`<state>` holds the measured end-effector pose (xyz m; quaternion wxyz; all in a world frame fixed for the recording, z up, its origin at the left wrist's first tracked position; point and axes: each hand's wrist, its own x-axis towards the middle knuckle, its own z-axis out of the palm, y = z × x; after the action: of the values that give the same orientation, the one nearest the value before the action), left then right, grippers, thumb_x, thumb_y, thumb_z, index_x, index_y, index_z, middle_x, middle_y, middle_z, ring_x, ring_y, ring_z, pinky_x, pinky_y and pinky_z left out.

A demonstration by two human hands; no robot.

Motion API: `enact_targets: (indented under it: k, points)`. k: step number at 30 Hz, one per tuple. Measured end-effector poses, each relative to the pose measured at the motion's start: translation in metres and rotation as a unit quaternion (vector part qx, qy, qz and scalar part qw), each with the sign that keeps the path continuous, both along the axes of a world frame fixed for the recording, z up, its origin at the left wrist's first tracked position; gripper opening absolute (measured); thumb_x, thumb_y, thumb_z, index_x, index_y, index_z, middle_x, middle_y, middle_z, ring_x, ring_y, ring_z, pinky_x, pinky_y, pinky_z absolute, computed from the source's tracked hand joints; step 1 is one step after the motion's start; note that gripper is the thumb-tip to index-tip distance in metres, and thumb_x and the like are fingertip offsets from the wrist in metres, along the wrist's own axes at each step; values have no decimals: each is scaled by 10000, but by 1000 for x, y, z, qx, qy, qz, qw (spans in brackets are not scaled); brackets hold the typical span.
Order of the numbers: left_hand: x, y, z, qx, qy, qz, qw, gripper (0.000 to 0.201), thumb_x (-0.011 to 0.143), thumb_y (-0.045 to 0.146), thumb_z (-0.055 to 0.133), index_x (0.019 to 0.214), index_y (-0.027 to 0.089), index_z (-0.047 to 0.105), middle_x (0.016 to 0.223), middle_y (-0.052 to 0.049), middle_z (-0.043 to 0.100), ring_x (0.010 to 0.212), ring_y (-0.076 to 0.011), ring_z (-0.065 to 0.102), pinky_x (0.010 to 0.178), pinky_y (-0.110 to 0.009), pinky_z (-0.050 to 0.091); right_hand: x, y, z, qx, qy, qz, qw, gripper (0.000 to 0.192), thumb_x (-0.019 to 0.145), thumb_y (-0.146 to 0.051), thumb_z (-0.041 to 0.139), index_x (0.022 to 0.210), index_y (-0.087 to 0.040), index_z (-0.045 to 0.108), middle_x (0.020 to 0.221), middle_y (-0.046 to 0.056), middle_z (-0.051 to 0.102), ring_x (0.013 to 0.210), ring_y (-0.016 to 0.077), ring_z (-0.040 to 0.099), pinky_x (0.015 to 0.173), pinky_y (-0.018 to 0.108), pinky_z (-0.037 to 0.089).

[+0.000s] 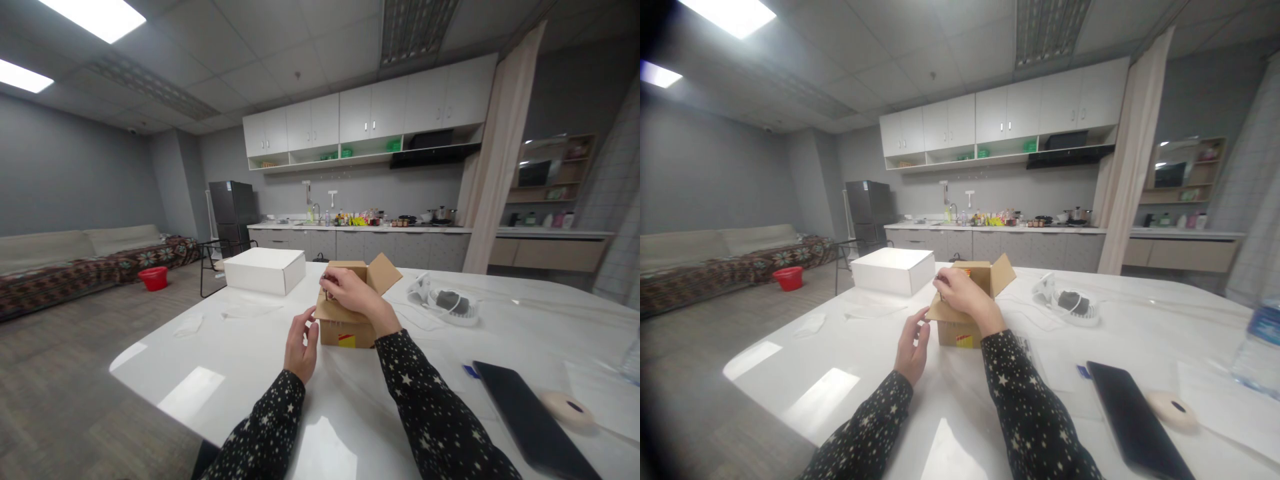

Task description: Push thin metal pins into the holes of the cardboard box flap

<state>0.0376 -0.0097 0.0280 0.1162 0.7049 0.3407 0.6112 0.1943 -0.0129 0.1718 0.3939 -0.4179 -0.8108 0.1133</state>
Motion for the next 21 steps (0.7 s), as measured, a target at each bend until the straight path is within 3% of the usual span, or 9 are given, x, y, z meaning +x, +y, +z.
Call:
enact_targets:
  k: [21]
  points:
    - [-6,1,-6,-33,-12,-18,999,367,950,345,403,1266,206,527,933,-34,588,684,-105,515,653,-246,464,-4,2,-2,-54,61,0,997,197,923,-353,427,822,-201,501,692,-26,580,601,119,575,644,247,434]
